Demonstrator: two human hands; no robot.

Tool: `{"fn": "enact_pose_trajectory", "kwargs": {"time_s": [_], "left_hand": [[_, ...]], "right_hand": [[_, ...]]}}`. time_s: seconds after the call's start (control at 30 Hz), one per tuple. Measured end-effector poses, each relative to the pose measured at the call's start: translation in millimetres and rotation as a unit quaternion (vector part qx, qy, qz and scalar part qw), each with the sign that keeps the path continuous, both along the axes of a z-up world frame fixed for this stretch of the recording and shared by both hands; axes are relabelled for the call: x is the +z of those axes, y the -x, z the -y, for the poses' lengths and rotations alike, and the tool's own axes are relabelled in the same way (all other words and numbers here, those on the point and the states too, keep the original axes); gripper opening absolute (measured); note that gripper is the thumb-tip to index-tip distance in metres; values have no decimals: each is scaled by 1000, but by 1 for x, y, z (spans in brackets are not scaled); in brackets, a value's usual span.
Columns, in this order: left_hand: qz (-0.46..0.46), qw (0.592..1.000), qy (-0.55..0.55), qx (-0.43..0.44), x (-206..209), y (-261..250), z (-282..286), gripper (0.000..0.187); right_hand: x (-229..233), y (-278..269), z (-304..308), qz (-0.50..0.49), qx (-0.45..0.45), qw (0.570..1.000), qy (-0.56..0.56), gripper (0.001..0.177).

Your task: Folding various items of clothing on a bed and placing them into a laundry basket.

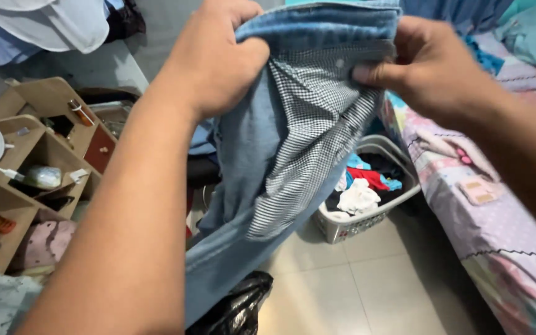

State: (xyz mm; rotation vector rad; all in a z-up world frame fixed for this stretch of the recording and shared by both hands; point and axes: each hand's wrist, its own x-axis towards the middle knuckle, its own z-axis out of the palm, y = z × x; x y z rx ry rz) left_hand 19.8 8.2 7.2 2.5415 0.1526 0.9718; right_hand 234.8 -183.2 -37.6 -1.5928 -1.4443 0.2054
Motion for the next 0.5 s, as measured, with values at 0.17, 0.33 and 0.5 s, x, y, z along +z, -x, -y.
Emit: {"fn": "enact_pose_trajectory", "kwargs": {"time_s": [0.17,0.33,0.5], "left_hand": [[8,1000,19,-2,19,1,29,26],[28,999,-35,-23,17,-16,27,52],[-83,984,151,49,10,-31,47,35]], "right_hand": [[-18,5,-12,-127,60,987,-83,26],[-35,-2,-8,-30,8,981,-190,14],[-41,-27,13,-95,-15,991,-90,24]]}}
